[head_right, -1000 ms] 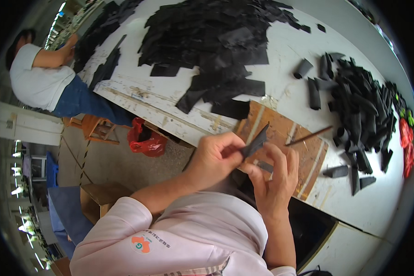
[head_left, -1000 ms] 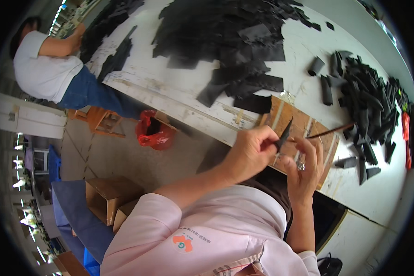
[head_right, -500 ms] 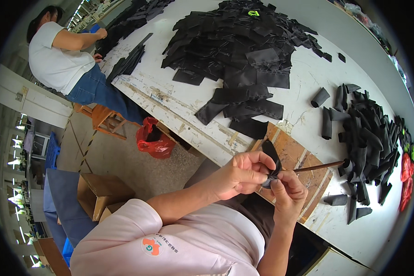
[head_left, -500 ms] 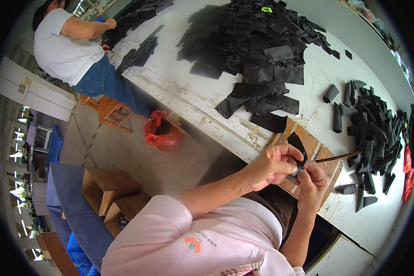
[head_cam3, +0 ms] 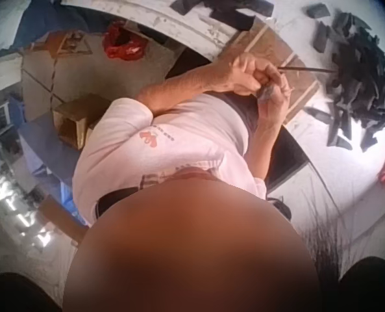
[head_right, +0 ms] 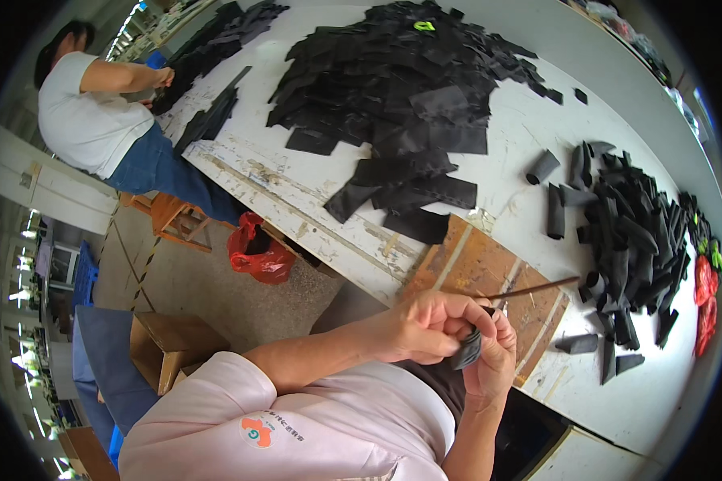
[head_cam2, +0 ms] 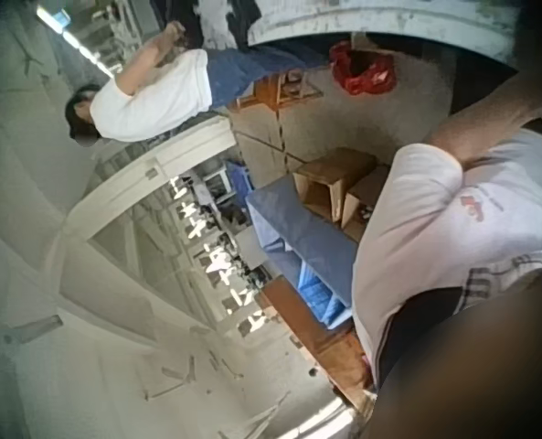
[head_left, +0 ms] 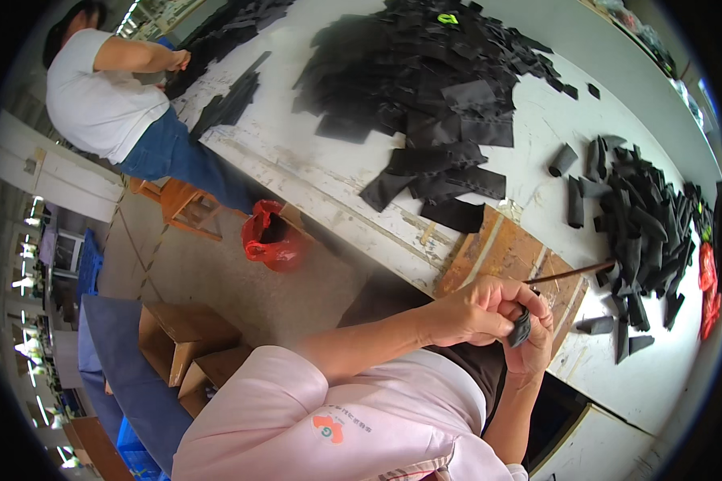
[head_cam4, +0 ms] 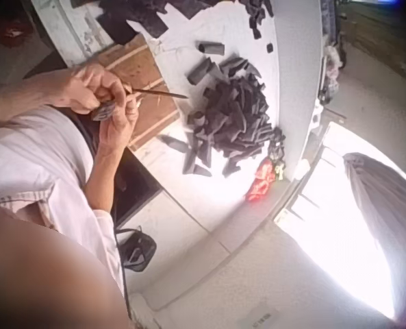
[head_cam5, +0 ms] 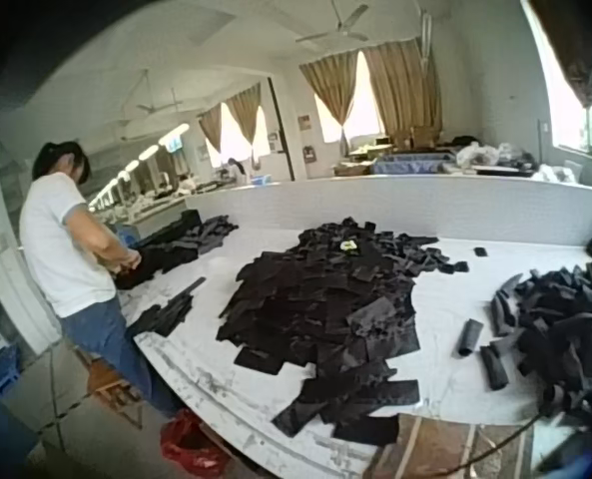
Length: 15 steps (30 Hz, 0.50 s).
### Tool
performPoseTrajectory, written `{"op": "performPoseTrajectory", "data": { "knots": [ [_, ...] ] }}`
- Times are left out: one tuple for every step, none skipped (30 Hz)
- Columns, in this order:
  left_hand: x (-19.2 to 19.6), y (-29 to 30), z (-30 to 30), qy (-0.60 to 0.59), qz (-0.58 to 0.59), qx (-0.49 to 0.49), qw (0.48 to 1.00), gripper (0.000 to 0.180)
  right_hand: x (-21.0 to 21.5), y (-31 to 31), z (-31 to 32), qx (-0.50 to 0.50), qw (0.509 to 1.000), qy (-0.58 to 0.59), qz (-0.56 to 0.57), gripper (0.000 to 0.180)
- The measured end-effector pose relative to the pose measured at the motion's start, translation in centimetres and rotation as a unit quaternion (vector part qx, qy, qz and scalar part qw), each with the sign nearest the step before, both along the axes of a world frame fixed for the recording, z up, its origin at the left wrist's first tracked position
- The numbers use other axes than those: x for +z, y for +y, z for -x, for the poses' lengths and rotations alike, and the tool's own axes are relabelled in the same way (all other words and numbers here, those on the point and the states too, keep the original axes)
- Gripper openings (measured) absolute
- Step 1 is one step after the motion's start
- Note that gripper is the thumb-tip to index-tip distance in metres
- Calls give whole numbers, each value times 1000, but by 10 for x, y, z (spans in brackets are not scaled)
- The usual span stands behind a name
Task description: Applying black material to small components using glue at a workstation.
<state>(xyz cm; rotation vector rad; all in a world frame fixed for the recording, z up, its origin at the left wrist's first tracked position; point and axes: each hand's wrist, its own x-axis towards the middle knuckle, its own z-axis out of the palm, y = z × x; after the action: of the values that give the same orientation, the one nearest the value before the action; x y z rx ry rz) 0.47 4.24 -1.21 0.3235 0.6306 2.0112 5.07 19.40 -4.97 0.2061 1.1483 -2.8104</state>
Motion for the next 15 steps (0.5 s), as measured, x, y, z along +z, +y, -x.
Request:
{"op": "performPoseTrajectory", "data": {
  "knots": [
    [10,-1,-2,-8,-5,-18,1000,36,6,0,-6,4,999,34,-5,26],
    [22,-2,-3,32,15,10,999,39,6,4,-5,10,998,57,-24,27],
    [28,-2,-2,74,32,37,996,42,17,-2,-1,-38,997,61,-40,21],
    [28,1,-10,147,137,106,974,46,22,1,1,-55,992,84,-78,17],
    [23,9,-16,201,229,220,927,41,27,5,2,-71,985,105,-118,15],
    [13,14,-13,349,274,308,841,35,34,5,5,-86,958,142,-233,14],
    [10,20,-7,483,303,391,722,30,44,6,8,-96,917,175,-345,13],
    [14,29,-6,467,295,421,720,26,55,8,8,-98,899,179,-387,14],
    [23,35,-4,449,289,452,715,23,68,9,9,-112,896,173,-394,14],
    [22,37,0,420,249,437,755,21,81,9,10,-87,926,122,-348,15],
    [29,44,-3,298,196,412,838,17,91,10,13,-61,950,72,-298,16],
    [41,43,3,260,205,353,875,16,97,15,17,-74,942,71,-319,18],
    [52,42,13,221,215,294,905,15,100,21,21,-90,947,85,-297,18],
    [60,47,21,118,127,254,951,14,108,30,26,-79,947,84,-299,19],
    [65,47,28,22,-19,181,983,18,118,38,32,-63,949,85,-297,21]
  ]
}}
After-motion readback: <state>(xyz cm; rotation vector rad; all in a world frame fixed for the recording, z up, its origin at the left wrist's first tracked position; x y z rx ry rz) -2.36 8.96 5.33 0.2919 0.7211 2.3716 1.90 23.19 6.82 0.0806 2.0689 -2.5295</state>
